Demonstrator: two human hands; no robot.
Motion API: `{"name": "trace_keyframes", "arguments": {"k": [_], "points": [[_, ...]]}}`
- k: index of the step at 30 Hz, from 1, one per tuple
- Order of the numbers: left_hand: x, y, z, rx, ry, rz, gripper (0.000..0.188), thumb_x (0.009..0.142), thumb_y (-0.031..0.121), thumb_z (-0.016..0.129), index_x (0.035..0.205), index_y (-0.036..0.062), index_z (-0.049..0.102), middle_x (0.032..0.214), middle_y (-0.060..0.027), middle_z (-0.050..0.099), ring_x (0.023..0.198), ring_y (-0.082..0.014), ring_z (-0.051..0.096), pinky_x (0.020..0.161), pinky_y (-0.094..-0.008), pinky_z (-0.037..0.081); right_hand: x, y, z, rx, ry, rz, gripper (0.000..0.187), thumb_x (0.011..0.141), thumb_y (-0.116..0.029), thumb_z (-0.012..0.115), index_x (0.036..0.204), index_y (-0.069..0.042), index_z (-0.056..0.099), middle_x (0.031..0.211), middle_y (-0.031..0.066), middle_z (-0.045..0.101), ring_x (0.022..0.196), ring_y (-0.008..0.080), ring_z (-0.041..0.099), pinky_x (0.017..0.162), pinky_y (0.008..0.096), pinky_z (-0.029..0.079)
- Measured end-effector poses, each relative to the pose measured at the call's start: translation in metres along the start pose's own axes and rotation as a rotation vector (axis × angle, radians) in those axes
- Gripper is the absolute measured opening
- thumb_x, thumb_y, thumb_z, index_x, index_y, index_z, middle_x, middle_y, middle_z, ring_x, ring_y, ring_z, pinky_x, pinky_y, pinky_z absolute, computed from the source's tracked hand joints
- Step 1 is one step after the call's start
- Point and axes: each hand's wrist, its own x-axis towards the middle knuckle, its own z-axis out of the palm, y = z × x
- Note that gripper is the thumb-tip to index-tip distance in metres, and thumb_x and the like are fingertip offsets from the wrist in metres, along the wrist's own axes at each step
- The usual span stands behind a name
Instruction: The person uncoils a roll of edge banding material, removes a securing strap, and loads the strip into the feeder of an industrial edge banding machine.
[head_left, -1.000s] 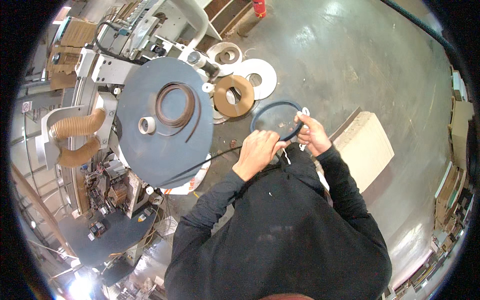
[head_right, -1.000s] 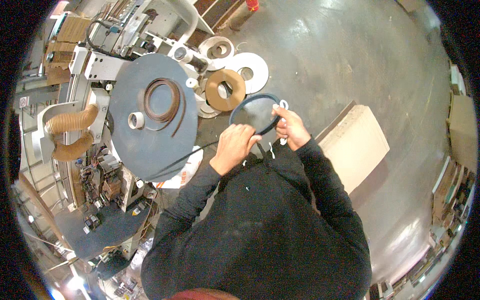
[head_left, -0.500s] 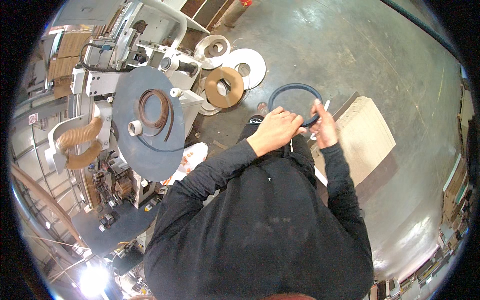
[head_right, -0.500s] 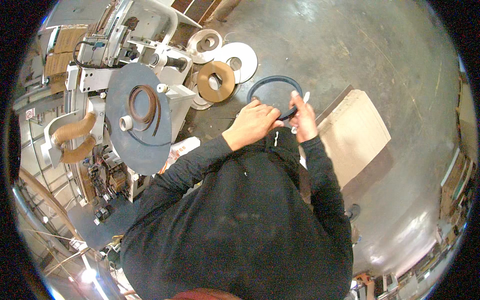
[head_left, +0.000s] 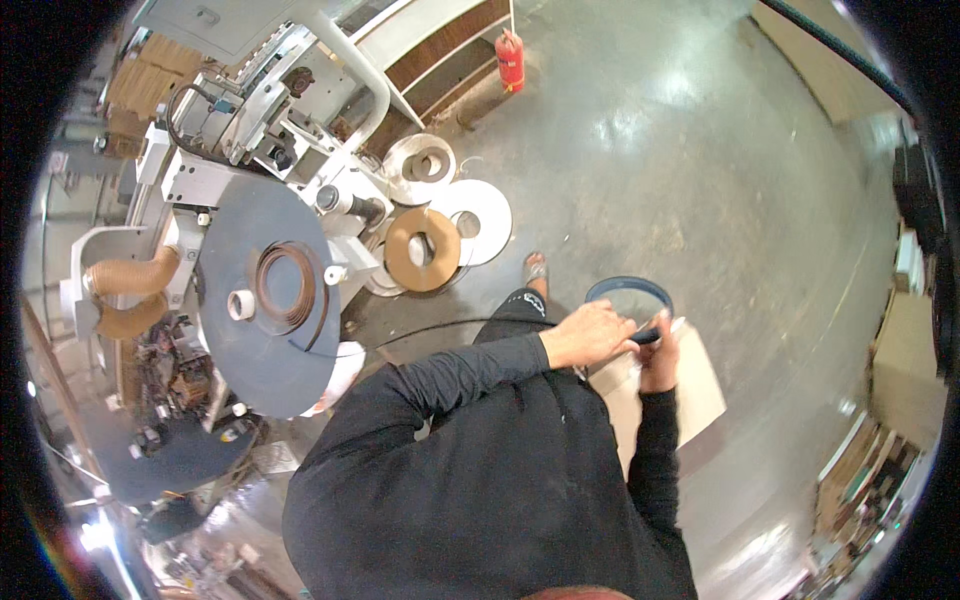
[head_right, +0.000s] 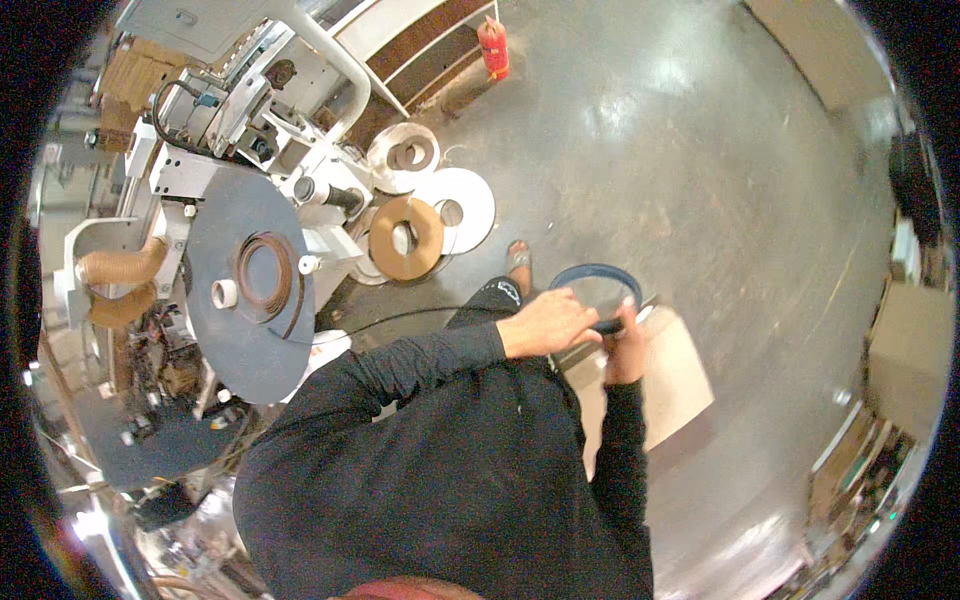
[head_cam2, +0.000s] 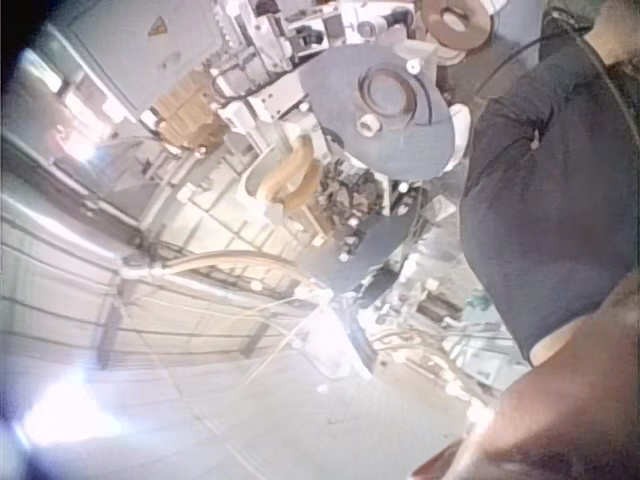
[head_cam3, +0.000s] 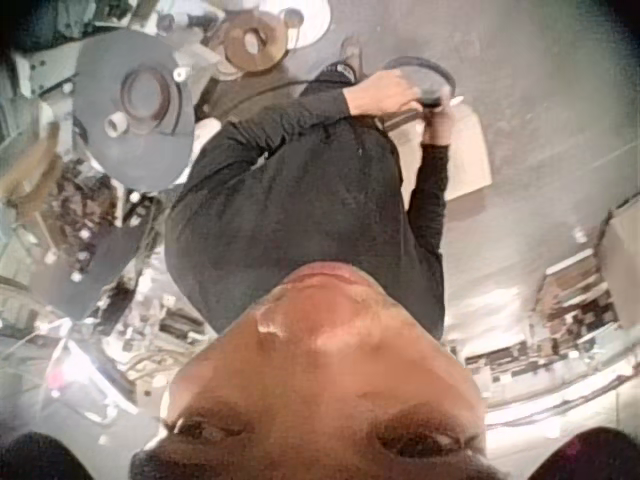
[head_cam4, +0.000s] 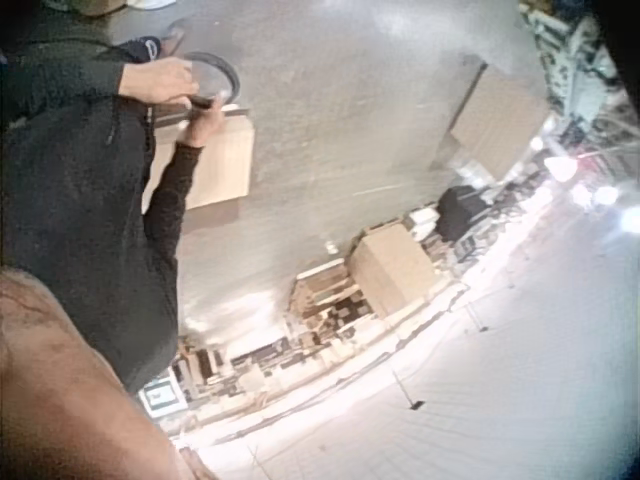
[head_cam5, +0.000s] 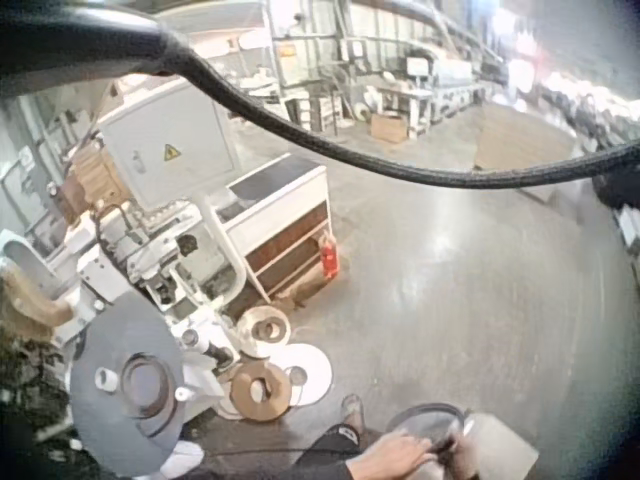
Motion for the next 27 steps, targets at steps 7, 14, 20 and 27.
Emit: {"name": "trace_keyframes", "arguments": {"k": [7,14,20,27], "points": [[0.085,-0.061,-0.040,-0.166,0.031,-0.117,0.041,0.098,0.047,0.067,0.097,0.0061,0.063,0.080,-0.0151,0.071,0.081,-0.0412,0.069,0.082,-0.0497,0.054,0.074,-0.124,0.042,-0.112,-0.026,0.008,0.027,0.103,-0.032,0.064,0.083,-0.017,0.054,0.065,-0.0058,0.047,0.051,0.0082,0.042,0.049,0.0271,0.030],[0.143,-0.112,-0.077,-0.136,0.162,-0.251,0.037,0.097,0.041,0.069,0.098,0.0043,0.064,0.082,-0.0181,0.072,0.080,-0.0430,0.071,0.070,-0.0525,0.056,0.125,-0.162,0.121,-0.293,-0.140,-0.158,0.033,0.105,-0.036,0.067,0.080,-0.016,0.056,0.064,-0.0076,0.047,0.053,0.0047,0.042,0.049,0.0268,0.028],[0.149,-0.170,-0.109,-0.159,0.177,-0.443,0.042,0.096,0.045,0.071,0.108,0.0053,0.067,0.091,-0.0211,0.071,0.089,-0.0436,0.068,0.077,-0.0531,0.054,0.196,-0.183,0.179,-0.551,-0.387,-0.525,0.025,0.103,-0.027,0.065,0.094,-0.004,0.066,0.076,-0.0047,0.054,0.069,0.0097,0.053,0.060,0.0282,0.043],[0.210,-0.254,-0.136,-0.021,0.317,-0.307,0.031,0.092,0.029,0.077,0.099,0.0015,0.065,0.090,-0.0182,0.069,0.091,-0.0406,0.066,0.091,-0.0503,0.049,0.310,-0.249,0.233,-0.091,-0.556,0.022,0.038,0.102,-0.046,0.070,0.085,-0.014,0.060,0.067,-0.0075,0.050,0.048,0.0019,0.038,0.044,0.0234,0.029]]}}
